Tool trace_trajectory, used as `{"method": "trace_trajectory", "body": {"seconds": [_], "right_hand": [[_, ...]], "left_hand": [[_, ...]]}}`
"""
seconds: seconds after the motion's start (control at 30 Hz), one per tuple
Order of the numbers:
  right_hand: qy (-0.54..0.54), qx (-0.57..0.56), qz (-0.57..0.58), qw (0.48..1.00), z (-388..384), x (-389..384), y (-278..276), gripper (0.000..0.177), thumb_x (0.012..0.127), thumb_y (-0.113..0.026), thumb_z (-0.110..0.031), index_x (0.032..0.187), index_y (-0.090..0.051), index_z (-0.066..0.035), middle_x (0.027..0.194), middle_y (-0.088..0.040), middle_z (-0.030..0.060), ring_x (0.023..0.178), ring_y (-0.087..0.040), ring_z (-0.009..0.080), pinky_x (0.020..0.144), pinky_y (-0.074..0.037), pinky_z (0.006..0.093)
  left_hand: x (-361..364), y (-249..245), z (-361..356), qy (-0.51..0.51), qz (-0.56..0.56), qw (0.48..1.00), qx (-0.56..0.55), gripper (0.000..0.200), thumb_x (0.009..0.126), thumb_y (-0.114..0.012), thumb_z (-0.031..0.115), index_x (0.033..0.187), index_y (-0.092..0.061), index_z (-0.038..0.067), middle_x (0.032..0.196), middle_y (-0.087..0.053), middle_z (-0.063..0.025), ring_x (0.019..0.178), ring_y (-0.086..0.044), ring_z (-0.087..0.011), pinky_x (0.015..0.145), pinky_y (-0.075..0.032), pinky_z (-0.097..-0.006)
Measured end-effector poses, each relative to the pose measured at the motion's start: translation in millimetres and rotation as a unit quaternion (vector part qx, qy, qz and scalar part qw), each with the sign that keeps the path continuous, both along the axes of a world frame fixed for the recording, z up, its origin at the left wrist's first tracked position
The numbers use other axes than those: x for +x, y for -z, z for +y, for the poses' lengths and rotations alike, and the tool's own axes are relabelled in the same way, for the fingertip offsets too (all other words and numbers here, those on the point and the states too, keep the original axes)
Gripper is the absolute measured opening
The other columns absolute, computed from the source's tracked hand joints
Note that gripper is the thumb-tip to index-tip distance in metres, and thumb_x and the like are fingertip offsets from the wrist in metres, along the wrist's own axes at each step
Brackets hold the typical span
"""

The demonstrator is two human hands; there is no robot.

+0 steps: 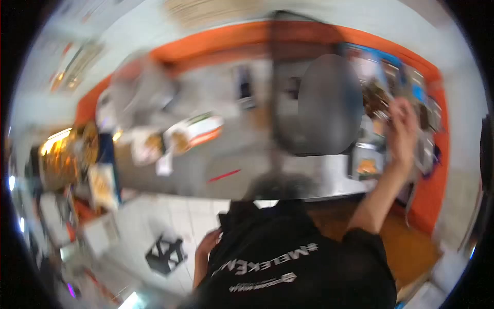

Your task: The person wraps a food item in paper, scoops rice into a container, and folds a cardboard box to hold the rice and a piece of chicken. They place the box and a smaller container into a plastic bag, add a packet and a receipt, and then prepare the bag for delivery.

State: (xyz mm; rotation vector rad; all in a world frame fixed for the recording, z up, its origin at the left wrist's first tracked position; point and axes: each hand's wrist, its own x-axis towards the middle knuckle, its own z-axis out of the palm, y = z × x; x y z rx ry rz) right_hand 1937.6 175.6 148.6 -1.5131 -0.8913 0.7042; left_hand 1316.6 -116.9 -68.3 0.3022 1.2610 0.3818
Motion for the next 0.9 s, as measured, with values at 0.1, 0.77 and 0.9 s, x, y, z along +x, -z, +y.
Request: {"method": "trace_trajectory", "body": {"seconds": [0.1,0.77,0.9], "right_hand": [[-0.186,0.005,-0.026,0.982,-3.7,-111.7,-0.9,0.014,0.098,-0.063,-0.011,0.110,-0.063,-0.005,0.092,-0.062,-0.0024,0.080,-0.054,0.0052,0.072,-0.044,0.0219],[-0.472,-0.203,-0.123,0.849,52.6,-559.0,138.8,0.030,0.094,-0.063,-0.007,0.123,-0.059,0.001,0.111,-0.070,0.0168,0.102,-0.069,0.0247,0.085,-0.054,0.0353],[-0.373,-0.310,-0.105,0.868,-6.9,-502.7,171.3,0.024,0.093,-0.064,-0.006,0.116,-0.060,0.002,0.105,-0.070,0.0136,0.095,-0.069,0.0200,0.080,-0.054,0.0327]], "left_hand": [[-67.4,-4.5,47.5,0.119,0.052,0.991,0.032,0.051,0.106,-0.049,0.038,0.138,-0.055,-0.001,0.128,-0.065,-0.0182,0.111,-0.066,-0.0268,0.098,-0.053,-0.0374],[-362.6,-64.9,217.2,-0.009,0.373,0.854,0.363,0.016,0.092,-0.071,0.008,0.103,-0.070,-0.004,0.082,-0.073,-0.0082,0.079,-0.070,-0.0142,0.074,-0.053,-0.0265],[-337.7,-99.7,313.5,-0.018,0.330,0.842,0.426,0.020,0.096,-0.068,0.016,0.103,-0.073,-0.002,0.086,-0.073,-0.0075,0.079,-0.069,-0.0142,0.073,-0.052,-0.0260]]}}
